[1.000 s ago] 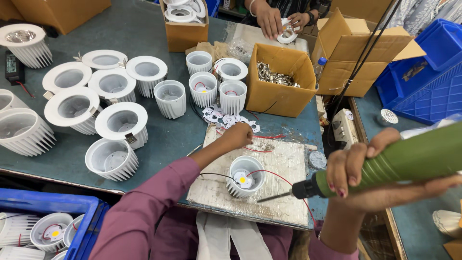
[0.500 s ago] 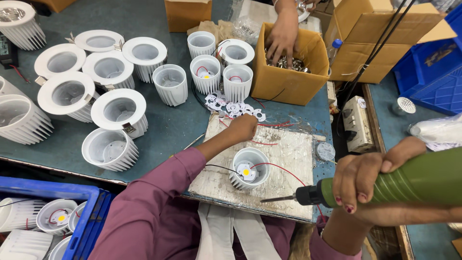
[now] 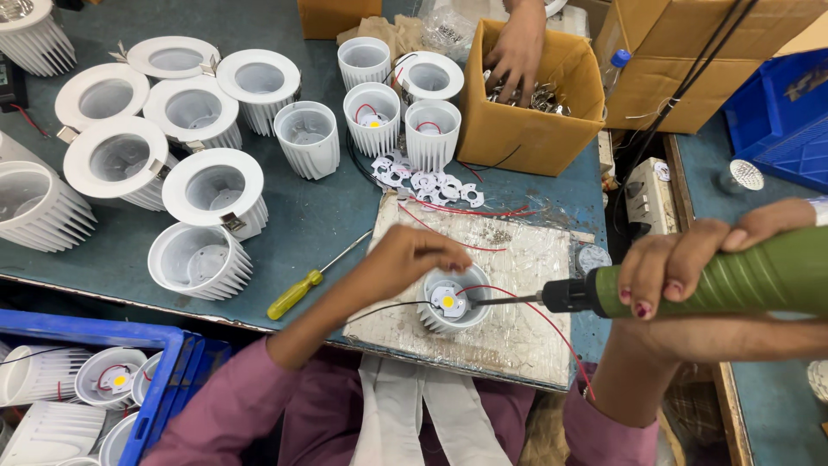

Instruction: The person assembles LED light fixtures by inserting LED modules into white heat-sink housings, connecting red and black wires, and using a green heat gun to secure components. The person handles multiple housings and wires, placing finished units aside.

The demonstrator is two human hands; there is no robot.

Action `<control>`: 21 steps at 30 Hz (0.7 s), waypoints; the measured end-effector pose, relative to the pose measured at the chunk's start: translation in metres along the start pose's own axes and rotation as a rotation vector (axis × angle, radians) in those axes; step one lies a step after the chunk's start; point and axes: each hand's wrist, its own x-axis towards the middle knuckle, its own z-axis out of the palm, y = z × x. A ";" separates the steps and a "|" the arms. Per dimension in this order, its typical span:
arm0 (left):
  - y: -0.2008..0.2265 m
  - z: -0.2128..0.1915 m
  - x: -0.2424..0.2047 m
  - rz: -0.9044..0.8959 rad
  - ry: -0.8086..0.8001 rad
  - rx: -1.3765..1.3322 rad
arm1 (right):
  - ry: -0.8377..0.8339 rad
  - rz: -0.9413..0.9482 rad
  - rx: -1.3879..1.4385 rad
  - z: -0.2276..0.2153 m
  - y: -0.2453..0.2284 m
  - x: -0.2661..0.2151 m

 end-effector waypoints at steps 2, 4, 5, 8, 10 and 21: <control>0.008 0.009 -0.016 -0.050 -0.017 0.064 | 0.020 0.016 -0.040 0.006 0.003 -0.001; 0.015 0.013 -0.026 -0.083 -0.018 0.079 | 0.027 0.041 -0.024 0.012 0.005 -0.002; 0.018 0.014 -0.029 -0.089 -0.011 0.066 | 0.026 0.054 -0.010 0.016 0.006 -0.002; 0.026 0.014 -0.034 -0.071 -0.010 0.126 | 0.012 0.097 0.046 0.026 0.004 0.001; 0.030 0.013 -0.036 -0.056 -0.020 0.178 | 0.011 0.103 0.062 0.033 0.003 0.002; 0.031 0.017 -0.037 -0.062 -0.001 0.244 | 0.075 0.131 0.404 0.058 0.001 0.003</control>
